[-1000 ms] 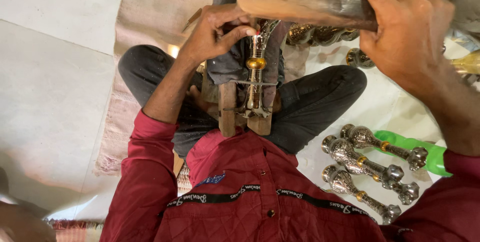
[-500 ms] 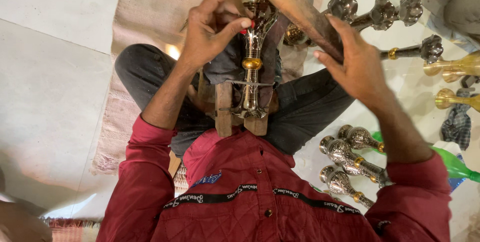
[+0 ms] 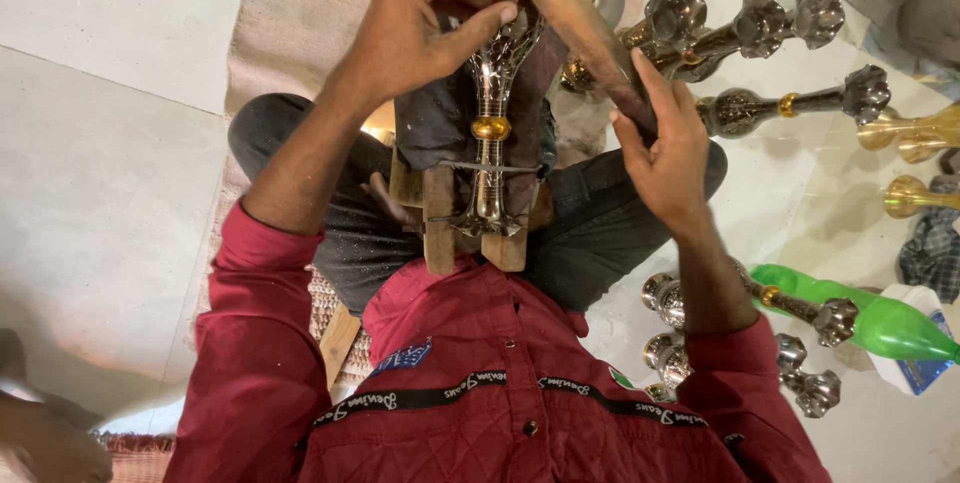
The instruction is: The person sits cross-legged on the floor with an ornate brass vase clamped in a wooden jig on their lap. They hold a small punch against the vase surface and strike it with a wooden mallet to hammer decorative patterns, repositioning the vase and punch repeatedly to work different areas.
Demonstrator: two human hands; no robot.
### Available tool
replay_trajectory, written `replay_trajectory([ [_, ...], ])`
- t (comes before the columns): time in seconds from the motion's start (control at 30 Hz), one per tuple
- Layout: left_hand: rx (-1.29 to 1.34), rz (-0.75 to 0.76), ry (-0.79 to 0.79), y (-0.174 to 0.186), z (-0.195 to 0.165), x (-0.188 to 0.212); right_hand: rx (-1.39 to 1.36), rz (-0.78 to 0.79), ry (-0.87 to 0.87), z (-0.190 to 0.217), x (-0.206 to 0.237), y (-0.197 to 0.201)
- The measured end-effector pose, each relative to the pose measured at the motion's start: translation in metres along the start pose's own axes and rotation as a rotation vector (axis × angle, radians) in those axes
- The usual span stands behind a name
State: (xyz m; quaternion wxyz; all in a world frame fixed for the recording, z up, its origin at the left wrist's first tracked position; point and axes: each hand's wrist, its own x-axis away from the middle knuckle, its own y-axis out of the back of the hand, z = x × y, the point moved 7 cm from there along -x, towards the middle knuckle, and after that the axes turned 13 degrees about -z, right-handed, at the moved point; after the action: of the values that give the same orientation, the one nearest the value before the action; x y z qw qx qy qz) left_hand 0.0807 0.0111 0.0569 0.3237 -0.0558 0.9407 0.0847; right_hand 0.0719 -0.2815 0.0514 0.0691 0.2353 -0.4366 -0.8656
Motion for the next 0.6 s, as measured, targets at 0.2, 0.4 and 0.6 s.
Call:
replay_trajectory([
  [0.2, -0.204, 0.325, -0.024, -0.033, 0.009, -0.031, -0.479, -0.020, -0.249, -0.014, 0.025, -0.037],
  [0.4, -0.324, 0.571, -0.057, -0.074, 0.003, -0.055, -0.520, -0.136, -0.284, -0.015, 0.047, -0.067],
  [0.6, -0.294, 0.543, -0.026, -0.063, -0.008, -0.055, -0.522, -0.172, -0.233, -0.015, 0.051, -0.062],
])
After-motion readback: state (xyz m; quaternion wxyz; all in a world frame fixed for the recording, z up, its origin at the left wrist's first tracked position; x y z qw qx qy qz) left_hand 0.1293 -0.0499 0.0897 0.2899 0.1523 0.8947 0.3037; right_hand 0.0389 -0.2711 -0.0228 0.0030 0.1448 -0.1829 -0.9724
